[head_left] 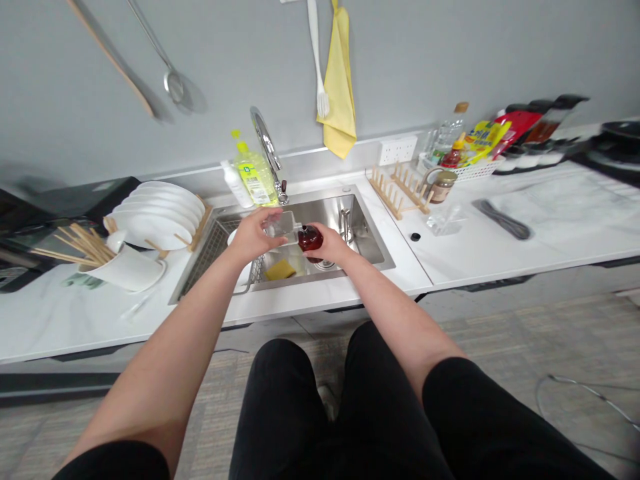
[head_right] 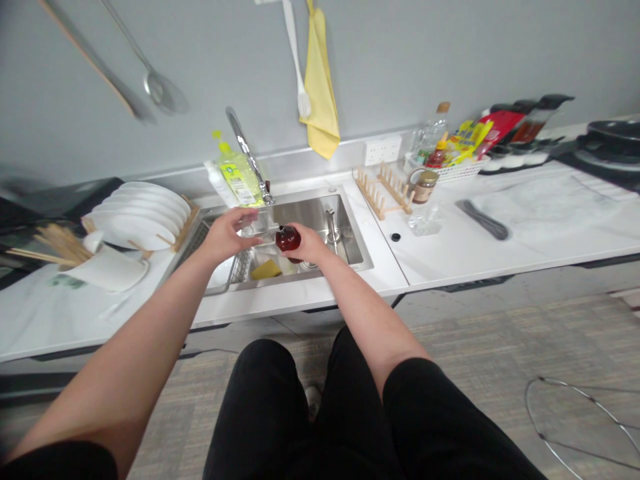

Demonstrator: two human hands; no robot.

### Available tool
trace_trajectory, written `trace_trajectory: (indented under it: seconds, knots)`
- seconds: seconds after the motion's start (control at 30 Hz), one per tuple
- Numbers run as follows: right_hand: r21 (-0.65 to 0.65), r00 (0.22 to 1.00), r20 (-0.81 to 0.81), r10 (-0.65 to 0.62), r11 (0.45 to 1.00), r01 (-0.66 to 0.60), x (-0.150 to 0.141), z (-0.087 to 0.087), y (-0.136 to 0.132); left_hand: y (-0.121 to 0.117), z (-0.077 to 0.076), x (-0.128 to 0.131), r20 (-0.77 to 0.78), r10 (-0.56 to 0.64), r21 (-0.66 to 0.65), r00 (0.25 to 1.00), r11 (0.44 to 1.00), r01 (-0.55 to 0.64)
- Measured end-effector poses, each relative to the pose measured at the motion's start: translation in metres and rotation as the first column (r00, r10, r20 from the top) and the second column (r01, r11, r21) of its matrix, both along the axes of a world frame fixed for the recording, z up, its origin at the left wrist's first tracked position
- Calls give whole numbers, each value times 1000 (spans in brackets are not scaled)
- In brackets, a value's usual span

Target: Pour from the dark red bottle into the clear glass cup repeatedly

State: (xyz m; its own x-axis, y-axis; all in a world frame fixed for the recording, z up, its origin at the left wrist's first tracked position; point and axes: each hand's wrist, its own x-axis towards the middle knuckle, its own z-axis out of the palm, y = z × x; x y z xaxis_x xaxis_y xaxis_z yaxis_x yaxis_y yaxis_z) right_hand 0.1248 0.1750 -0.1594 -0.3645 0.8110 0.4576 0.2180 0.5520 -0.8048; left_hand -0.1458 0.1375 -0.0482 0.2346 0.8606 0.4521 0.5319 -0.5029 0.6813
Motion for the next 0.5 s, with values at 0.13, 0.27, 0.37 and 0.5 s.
trace_trajectory:
  seconds: [0.13, 0.27, 0.37, 0.5]
  knots:
    - [-11, 1000, -11, 13, 1000, -13, -1, -2, 2, 1, -16, 0, 244, 27, -117, 969, 993, 2]
    - [-41, 999, -24, 38, 998, -39, -2, -3, 1, -1, -30, 0, 388, 70, -211, 919, 977, 15]
    - [-44, 999, -23, 48, 998, -49, -2, -2, 1, -5, -39, 2, 474, 112, -244, 873, 970, 7]
    - [-45, 999, -18, 35, 998, -36, -2, -2, 1, -12, -52, 6, 603, 147, -265, 784, 964, 23]
